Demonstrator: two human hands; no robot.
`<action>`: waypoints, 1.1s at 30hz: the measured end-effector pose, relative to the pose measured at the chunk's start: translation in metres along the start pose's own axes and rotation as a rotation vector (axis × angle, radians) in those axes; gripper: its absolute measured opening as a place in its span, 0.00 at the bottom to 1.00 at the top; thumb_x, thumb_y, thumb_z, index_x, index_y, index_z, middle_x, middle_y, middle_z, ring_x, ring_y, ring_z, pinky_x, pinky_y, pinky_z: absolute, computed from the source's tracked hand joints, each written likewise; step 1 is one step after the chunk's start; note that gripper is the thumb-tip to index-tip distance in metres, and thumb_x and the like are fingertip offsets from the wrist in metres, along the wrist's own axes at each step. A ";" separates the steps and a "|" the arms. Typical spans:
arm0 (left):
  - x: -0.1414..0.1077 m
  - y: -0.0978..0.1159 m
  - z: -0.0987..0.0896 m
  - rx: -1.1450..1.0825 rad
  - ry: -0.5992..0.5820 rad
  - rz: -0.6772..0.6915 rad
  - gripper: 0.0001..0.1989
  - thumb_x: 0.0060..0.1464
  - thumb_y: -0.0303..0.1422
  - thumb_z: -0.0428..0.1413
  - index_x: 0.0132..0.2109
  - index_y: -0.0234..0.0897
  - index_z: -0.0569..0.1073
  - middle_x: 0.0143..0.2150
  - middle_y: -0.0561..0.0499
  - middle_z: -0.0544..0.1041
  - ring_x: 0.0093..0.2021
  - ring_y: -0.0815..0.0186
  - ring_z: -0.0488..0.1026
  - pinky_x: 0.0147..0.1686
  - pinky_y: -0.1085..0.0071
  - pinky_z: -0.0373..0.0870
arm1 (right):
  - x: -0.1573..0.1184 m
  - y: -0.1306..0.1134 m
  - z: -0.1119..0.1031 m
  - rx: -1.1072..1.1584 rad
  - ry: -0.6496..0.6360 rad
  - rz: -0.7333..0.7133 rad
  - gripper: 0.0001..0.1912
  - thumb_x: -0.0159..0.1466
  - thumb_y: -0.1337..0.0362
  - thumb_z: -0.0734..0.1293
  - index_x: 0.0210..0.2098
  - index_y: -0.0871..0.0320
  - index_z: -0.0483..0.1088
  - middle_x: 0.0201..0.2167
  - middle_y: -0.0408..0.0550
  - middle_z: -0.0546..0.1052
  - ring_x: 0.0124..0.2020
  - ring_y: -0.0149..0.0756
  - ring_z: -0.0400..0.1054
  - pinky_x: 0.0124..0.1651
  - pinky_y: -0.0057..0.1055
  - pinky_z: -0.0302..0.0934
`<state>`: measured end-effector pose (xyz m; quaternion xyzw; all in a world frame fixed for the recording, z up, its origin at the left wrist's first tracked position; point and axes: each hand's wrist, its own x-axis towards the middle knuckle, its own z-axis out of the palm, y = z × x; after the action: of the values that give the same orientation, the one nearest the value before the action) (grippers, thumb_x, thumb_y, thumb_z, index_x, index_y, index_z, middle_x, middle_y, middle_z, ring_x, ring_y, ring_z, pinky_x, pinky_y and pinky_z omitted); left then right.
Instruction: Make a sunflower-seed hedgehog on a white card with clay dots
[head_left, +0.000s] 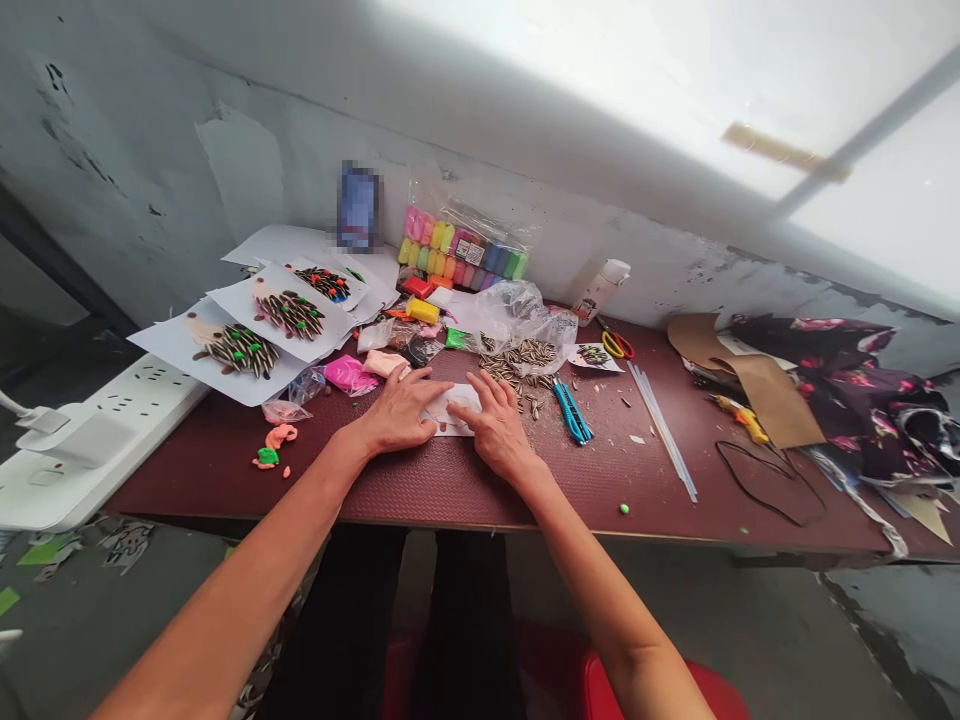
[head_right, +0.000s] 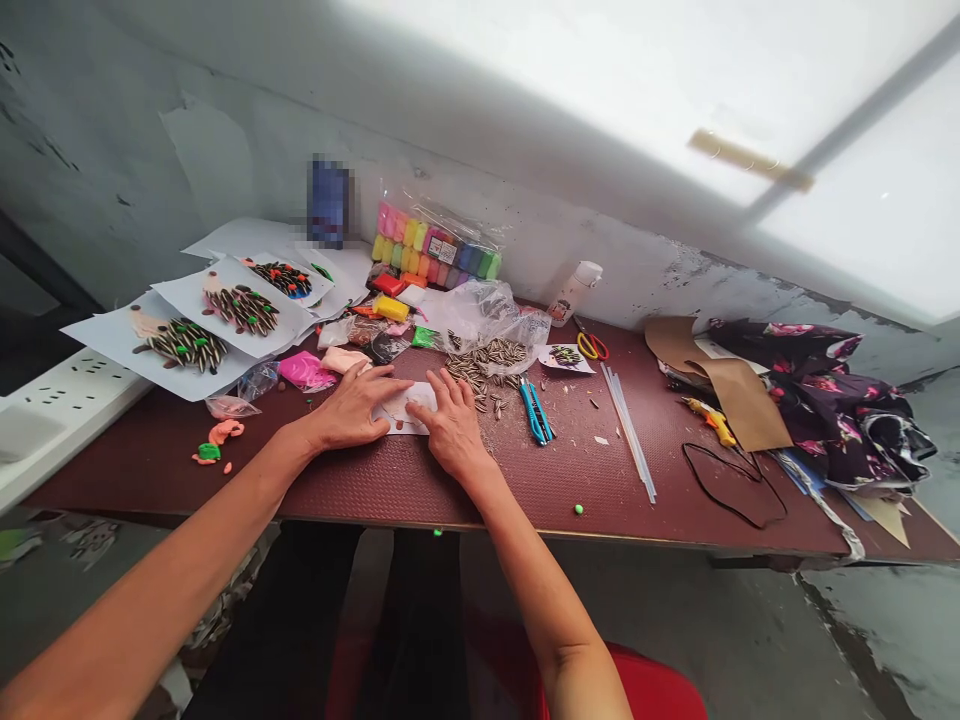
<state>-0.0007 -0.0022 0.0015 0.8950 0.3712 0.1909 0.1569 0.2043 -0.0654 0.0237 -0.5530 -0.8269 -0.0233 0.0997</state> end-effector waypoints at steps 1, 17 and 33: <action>0.000 0.000 0.000 -0.001 -0.002 -0.001 0.35 0.47 0.30 0.53 0.65 0.43 0.69 0.64 0.46 0.73 0.69 0.48 0.60 0.70 0.40 0.44 | 0.000 0.000 0.000 -0.007 -0.003 -0.004 0.23 0.67 0.73 0.64 0.56 0.45 0.76 0.71 0.50 0.61 0.74 0.48 0.46 0.71 0.53 0.40; 0.000 0.001 0.000 0.000 0.001 -0.015 0.35 0.46 0.31 0.53 0.64 0.42 0.70 0.64 0.45 0.74 0.69 0.49 0.61 0.71 0.42 0.44 | 0.016 -0.003 0.000 -0.001 -0.056 0.087 0.23 0.67 0.71 0.64 0.58 0.46 0.75 0.71 0.53 0.60 0.73 0.50 0.47 0.70 0.53 0.43; -0.001 0.004 0.001 0.025 0.014 -0.015 0.35 0.47 0.31 0.52 0.64 0.44 0.69 0.63 0.45 0.75 0.69 0.48 0.61 0.70 0.38 0.42 | -0.008 -0.016 -0.006 0.028 -0.092 0.210 0.26 0.66 0.74 0.61 0.59 0.47 0.74 0.71 0.51 0.59 0.73 0.50 0.46 0.71 0.51 0.43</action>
<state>0.0008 -0.0058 0.0021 0.8927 0.3816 0.1912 0.1446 0.1932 -0.0795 0.0297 -0.6355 -0.7684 0.0243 0.0715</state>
